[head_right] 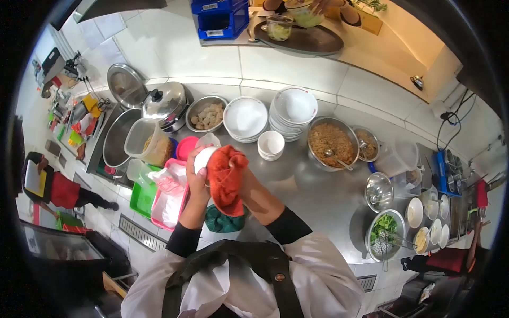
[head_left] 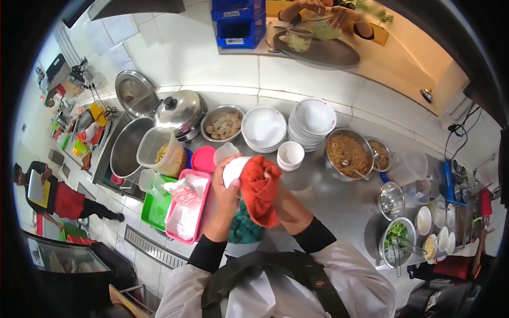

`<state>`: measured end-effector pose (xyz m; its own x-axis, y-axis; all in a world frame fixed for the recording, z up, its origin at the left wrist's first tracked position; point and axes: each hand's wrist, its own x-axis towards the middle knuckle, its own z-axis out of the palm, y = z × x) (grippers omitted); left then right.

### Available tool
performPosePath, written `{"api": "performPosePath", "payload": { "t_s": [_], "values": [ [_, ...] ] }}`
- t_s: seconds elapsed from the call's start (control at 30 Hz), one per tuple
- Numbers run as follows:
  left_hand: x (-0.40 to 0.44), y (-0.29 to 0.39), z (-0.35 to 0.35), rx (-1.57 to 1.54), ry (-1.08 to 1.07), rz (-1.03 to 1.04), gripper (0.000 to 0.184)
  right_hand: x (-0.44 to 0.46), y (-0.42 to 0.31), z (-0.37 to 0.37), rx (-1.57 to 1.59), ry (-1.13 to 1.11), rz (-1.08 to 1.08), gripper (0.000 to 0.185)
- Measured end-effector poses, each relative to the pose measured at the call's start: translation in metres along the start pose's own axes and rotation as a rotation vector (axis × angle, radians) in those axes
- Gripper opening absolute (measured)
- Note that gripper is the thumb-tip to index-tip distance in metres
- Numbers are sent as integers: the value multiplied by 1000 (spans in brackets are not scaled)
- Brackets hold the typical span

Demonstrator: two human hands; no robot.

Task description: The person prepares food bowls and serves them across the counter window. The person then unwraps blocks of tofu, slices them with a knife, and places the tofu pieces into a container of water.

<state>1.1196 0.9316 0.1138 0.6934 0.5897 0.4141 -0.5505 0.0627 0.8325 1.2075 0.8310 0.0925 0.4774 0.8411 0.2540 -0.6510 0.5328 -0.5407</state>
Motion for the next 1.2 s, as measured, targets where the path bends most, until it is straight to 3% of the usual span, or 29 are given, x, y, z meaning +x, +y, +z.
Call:
{"api": "performPosePath", "payload": {
  "t_s": [0.03, 0.07, 0.1, 0.17, 0.23, 0.27, 0.37, 0.43, 0.47, 0.53, 0.57, 0.6, 0.63, 0.67, 0.77, 0.8, 0.9, 1.0, 1.1, 1.2],
  "values": [
    [-5, -6, -6, -104, 59, -70, 56, 2, -2, 6, 120, -44, -59, 31],
    [-10, -12, -23, -89, 159, -197, 50, 15, -15, 5, -46, -96, -174, 24],
    [-18, -39, -50, -264, 298, -313, 46, 29, -29, 4, -203, -131, -297, 18],
    [-22, -33, -51, -424, 362, -462, 51, 68, -45, -29, -676, 239, -415, 21],
    [-32, -18, -35, -506, 348, -647, 59, 110, -56, -72, -1147, 739, -200, 28],
    [-38, -12, -27, -518, 366, -743, 62, 110, -79, -61, -1490, 1075, 218, 30],
    [-46, -14, -19, -533, 194, -824, 61, 47, -99, -55, -1694, 935, -297, 35],
    [-46, -26, -20, -480, 59, -898, 59, -22, -134, -53, -1645, 848, -563, 35],
    [-48, -31, -20, -453, -4, -938, 58, -61, -158, -57, -1824, 958, -646, 34],
    [-53, -45, -17, -428, 16, -1082, 56, -141, -210, -104, -1803, 1236, -726, 19],
    [-59, -55, -5, -425, 18, -1155, 55, -218, -270, -127, -1885, 1463, -124, 20],
    [-62, -53, 12, -404, 1, -1163, 55, -265, -291, -167, -2168, 1551, 315, 21],
    [-66, -55, 24, -409, -16, -1188, 55, -312, -302, -217, -2438, 1645, 558, 21],
    [-69, -57, 34, -413, -33, -1212, 56, -345, -307, -223, -2553, 1498, 882, 21],
    [-75, -70, 48, -374, -151, -1262, 58, -417, -321, -262, -2764, 1049, 1132, 20],
    [-75, -74, 50, -374, -196, -1280, 58, -439, -325, -274, -3027, 882, 724, 16],
    [-75, -78, 67, -323, -208, -1309, 58, -417, -344, -216, -2768, 815, 1167, 10],
    [-71, -83, 75, -294, -217, -1313, 57, -428, -347, -225, -2715, 1115, 993, 8],
    [-72, -87, 77, -313, -217, -1331, 57, -427, -330, -217, -2602, 1023, 1146, 11],
    [-70, -80, 79, -296, -182, -1336, 56, -406, -297, -201, -2516, 1023, 1168, 13]
  ]
}}
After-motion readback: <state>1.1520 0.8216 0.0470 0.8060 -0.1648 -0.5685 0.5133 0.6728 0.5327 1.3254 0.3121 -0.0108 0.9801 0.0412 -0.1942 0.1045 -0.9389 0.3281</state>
